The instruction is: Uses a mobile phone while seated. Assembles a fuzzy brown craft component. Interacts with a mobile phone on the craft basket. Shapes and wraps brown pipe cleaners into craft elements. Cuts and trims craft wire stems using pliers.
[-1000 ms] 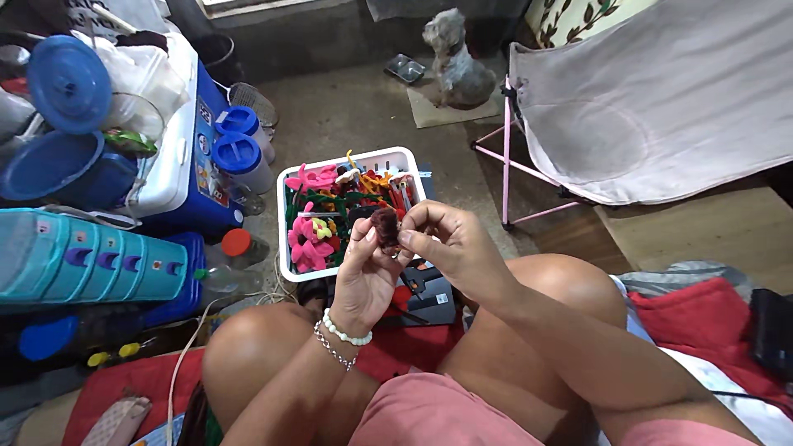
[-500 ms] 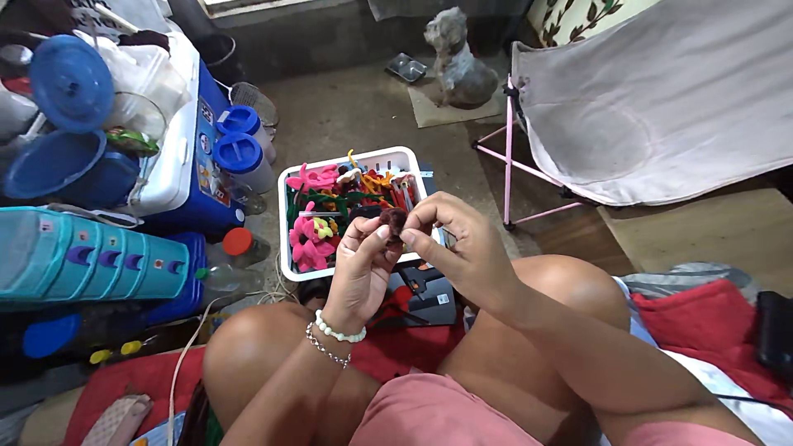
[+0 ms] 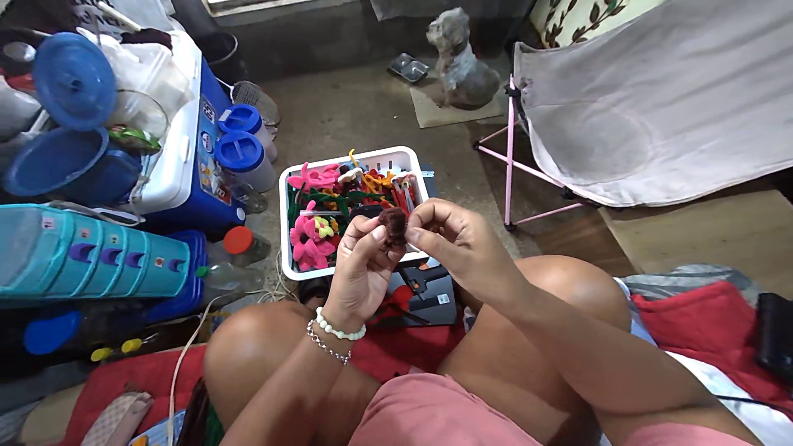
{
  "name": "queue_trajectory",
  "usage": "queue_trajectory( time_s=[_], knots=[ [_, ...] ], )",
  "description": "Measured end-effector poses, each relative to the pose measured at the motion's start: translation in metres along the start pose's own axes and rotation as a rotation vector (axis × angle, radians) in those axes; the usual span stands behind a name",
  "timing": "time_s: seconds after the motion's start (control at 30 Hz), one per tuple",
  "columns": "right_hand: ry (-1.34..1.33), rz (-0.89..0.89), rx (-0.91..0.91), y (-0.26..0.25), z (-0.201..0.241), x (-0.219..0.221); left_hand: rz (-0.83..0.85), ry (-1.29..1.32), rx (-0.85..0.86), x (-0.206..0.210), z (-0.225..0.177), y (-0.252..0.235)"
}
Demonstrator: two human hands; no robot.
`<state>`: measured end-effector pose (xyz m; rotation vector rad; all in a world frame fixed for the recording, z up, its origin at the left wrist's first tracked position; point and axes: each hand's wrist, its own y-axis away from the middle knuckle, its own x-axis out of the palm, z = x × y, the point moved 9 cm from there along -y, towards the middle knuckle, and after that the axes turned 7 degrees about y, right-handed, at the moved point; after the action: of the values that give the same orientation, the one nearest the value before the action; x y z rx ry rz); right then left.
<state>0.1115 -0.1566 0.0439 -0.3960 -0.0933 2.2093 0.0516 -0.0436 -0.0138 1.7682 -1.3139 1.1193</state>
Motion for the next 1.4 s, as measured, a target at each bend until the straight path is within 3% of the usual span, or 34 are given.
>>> queue_trajectory(
  time_s=[0.43, 0.73, 1.0, 1.4],
  knots=[
    [0.162, -0.061, -0.204, 0.002, 0.019, -0.007, 0.003, -0.025, -0.07, -0.003, 0.005, -0.002],
    [0.182, -0.043, -0.171, 0.003, 0.016, -0.006, 0.011, -0.062, 0.008, -0.002, -0.002, -0.004],
    [-0.052, -0.051, -0.031, 0.002, 0.007, -0.007, -0.001, -0.079, 0.08, 0.001, -0.008, -0.003],
    [0.163, -0.104, -0.089, 0.003, 0.012, -0.014, -0.045, -0.157, 0.075, -0.002, -0.007, -0.002]
  ],
)
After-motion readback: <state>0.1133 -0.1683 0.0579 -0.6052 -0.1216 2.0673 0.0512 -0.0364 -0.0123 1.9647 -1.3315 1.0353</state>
